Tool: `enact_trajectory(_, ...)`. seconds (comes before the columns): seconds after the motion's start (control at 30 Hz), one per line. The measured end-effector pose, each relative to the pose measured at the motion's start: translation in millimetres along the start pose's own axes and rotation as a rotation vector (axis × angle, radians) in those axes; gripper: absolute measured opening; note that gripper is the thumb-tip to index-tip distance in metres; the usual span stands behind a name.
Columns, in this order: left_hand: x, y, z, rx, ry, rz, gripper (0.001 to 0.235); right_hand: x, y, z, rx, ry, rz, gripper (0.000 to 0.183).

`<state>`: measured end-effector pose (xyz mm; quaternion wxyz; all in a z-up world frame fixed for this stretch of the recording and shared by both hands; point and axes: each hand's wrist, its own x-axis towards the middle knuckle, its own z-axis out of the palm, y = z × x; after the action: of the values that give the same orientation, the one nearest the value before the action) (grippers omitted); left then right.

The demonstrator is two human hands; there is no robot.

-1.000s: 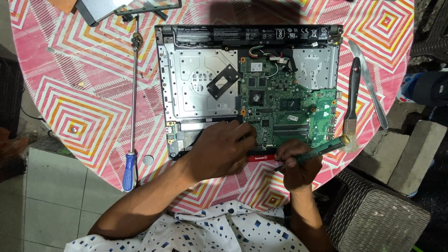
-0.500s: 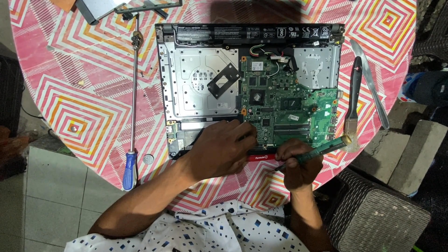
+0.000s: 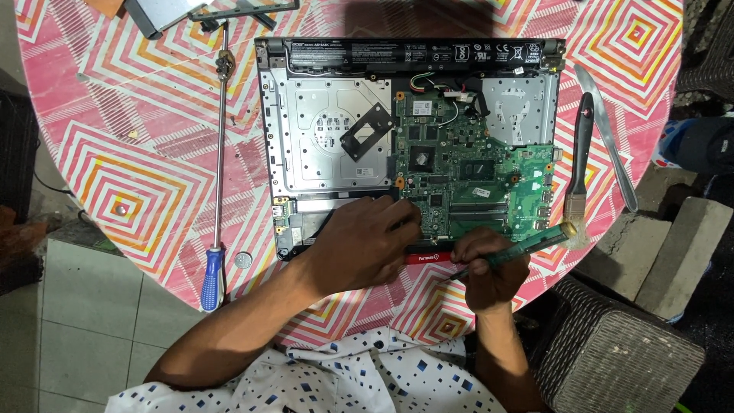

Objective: The person uses a screwdriver to remove screws from a laptop motherboard and then detaches a small black component. They then place a copper heat pipe assembly onto the motherboard and install a cooling fan, securing it in place.

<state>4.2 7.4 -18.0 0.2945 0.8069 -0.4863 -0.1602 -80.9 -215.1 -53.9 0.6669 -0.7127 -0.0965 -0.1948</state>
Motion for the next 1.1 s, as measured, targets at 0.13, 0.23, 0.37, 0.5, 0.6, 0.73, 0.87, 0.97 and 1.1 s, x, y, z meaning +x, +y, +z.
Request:
enact_trajectory(0.13,-0.4,-0.4,0.8,0.002,-0.004,-0.001,0.038,-4.0,3.6,-1.0,-0.005,0.013,0.016,0.043)
enact_trajectory(0.23,-0.7,0.7,-0.7,0.010,-0.003,0.000,0.039,-5.0,4.4,-1.6,-0.013,0.020,0.014,0.044)
enact_trajectory(0.37,-0.5,1.3,-2.3,-0.006,0.000,-0.005,0.039,-4.4,3.8,-0.6,-0.017,0.019,0.016,0.042)
enact_trajectory(0.5,0.6,2.2,-3.8,0.010,-0.012,-0.017,0.038,-7.5,7.7,-0.7,-0.003,0.027,-0.010,0.040)
enact_trajectory(0.6,1.3,3.6,-6.5,0.013,-0.004,-0.017,0.036,-2.2,4.5,0.6,-0.024,0.011,-0.027,0.042)
enact_trajectory(0.73,0.0,2.1,-1.9,-0.006,-0.002,-0.026,0.037,-4.4,4.8,-0.6,-0.001,0.007,-0.004,0.043)
enact_trajectory(0.87,0.5,2.9,-5.4,-0.008,-0.006,-0.018,0.037,-3.5,2.6,-0.2,-0.020,0.006,0.008,0.043)
enact_trajectory(0.97,0.4,2.1,-4.3,-0.013,-0.006,-0.011,0.037,-4.2,2.8,-0.8,0.000,0.012,0.025,0.043)
enact_trajectory(1.1,0.8,2.6,-4.6,-0.009,0.005,-0.014,0.036,-2.2,1.1,0.7,0.026,0.012,0.040,0.042)
